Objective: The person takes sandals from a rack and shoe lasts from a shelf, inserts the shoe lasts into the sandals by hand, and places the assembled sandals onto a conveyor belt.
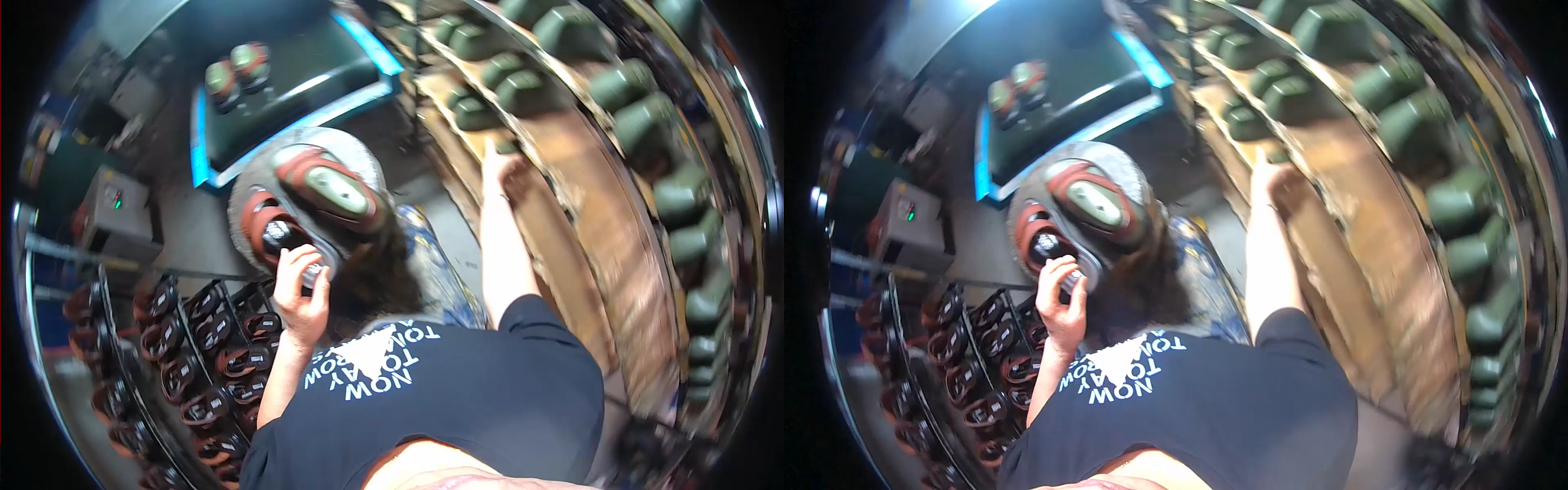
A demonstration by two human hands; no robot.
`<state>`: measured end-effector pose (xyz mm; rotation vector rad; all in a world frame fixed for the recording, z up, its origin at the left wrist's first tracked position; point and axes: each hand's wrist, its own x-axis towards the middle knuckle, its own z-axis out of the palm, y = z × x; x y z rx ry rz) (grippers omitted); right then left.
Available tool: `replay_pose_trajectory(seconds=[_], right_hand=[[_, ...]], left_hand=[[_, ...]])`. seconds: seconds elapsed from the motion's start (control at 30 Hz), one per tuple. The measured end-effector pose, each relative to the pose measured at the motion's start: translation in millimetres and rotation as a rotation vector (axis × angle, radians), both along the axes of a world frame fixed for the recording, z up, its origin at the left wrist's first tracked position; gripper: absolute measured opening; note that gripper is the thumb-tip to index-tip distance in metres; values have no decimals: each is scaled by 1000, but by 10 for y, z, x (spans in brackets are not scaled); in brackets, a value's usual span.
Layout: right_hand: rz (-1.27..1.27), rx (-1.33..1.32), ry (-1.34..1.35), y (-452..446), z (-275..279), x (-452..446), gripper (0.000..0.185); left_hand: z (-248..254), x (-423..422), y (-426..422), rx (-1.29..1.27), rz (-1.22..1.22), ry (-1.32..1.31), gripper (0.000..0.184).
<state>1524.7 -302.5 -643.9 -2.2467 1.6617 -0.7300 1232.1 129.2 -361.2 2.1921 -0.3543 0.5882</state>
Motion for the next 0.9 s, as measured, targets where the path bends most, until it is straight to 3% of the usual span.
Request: replay_pose_trajectory(seconds=[0.03, 0.07, 0.13, 0.17, 0.2, 0.23, 0.3, 0.33, 0.37, 0.4, 0.5, 0.57, 0.63, 0.7, 0.73, 0.8, 0.9], right_hand=[[190, -124, -273, -206, -20, -28, 105], [92, -164, -237, -119, 5, 46, 100], [239, 4, -616, -325, -201, 144, 68], [210, 201, -817, -193, 106, -56, 56], [215, 458, -1066, -278, 36, -123, 56], [-21, 731, -1043, -221, 304, -353, 55], [410, 1287, -1320, -373, 469, -1058, 50], [354, 1436, -1340, -220, 788, -1423, 53], [530, 1672, -1331, -216, 850, -1771, 65], [688, 1714, -1318, -84, 997, -2094, 74], [978, 1838, -1281, 345, 1665, -2800, 79], [1032, 1971, -1130, 416, 1956, -3085, 83], [1033, 1905, -1042, 720, 2524, -3224, 86], [1243, 1618, -832, 1107, 3010, -3216, 86], [1253, 1608, -827, 1242, 3158, -3205, 86], [1302, 1501, -510, 1503, 3377, -3167, 83], [1490, 1241, -352, 1959, 3440, -3041, 73]], left_hand=[[16, -19, 36, -6, 27, -8, 24], [20, -23, 83, -33, 40, -27, 24], [73, -52, 192, -85, 51, -54, 21], [83, -64, 267, -90, 83, -63, 21], [88, -67, 366, -155, 109, -70, 19], [91, -60, 458, -222, 130, -76, 18], [42, 48, 686, -301, 228, -139, 14], [57, 112, 778, -403, 287, -113, 14], [16, 263, 896, -453, 296, -179, 13], [-59, 434, 1055, -486, 311, -182, 11], [-284, 1018, 1488, -501, 275, -167, 18], [-509, 1368, 1693, -439, 350, -92, 24], [-644, 1621, 1785, -332, 366, -6, 30], [-763, 1799, 1846, -281, 285, 106, 35], [-969, 1961, 1944, -289, 187, 122, 35], [-762, 1844, 1810, -403, 101, 306, 35], [-830, 1828, 1827, -481, -19, 394, 40]])
